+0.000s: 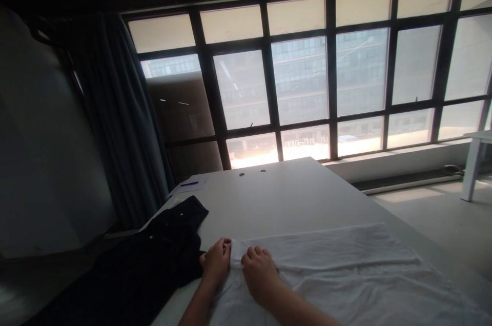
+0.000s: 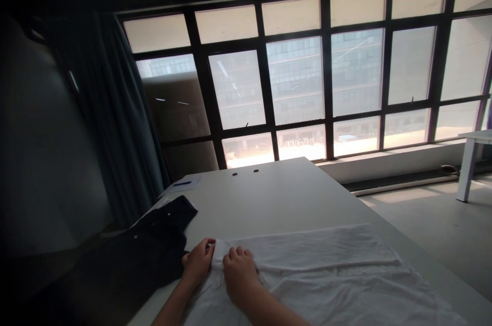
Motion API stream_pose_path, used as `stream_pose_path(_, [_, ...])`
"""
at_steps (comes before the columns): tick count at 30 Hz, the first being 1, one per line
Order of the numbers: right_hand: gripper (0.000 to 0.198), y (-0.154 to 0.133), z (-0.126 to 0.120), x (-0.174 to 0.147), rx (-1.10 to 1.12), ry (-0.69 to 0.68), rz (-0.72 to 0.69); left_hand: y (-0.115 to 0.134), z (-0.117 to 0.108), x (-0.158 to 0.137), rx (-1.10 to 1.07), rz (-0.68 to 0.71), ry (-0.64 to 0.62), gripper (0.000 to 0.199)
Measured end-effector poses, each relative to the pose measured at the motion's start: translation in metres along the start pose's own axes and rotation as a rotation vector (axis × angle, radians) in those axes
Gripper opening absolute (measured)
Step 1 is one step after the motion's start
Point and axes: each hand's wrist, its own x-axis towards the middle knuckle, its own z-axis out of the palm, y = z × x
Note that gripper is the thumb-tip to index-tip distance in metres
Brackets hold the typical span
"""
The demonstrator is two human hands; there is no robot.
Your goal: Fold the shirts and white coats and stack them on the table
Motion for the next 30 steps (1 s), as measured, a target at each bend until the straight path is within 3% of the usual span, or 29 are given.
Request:
stream_pose_path(7, [0.023, 0.013, -0.009, -0.006, 0.051, 0.016, -0.024, -0.001, -0.002, 0.003, 0.008, -0.043, -0.006, 0.031])
stream_pose_path(16, [0.018, 0.007, -0.019, -0.015, 0.113, 0.017, -0.075, -0.003, -0.005, 0.000, -0.037, 0.124, 0.039, 0.037])
stream_pose_path(23, [0.019, 0.004, -0.026, -0.017, 0.179, 0.019, -0.106, -0.007, -0.004, 0.000, -0.010, 0.161, 0.064, 0.026])
stream_pose_path(30, [0.051, 0.000, -0.025, -0.024, 0.248, -0.038, -0.145, 0.011, -0.011, -0.010, 0.044, 0.185, 0.132, 0.034])
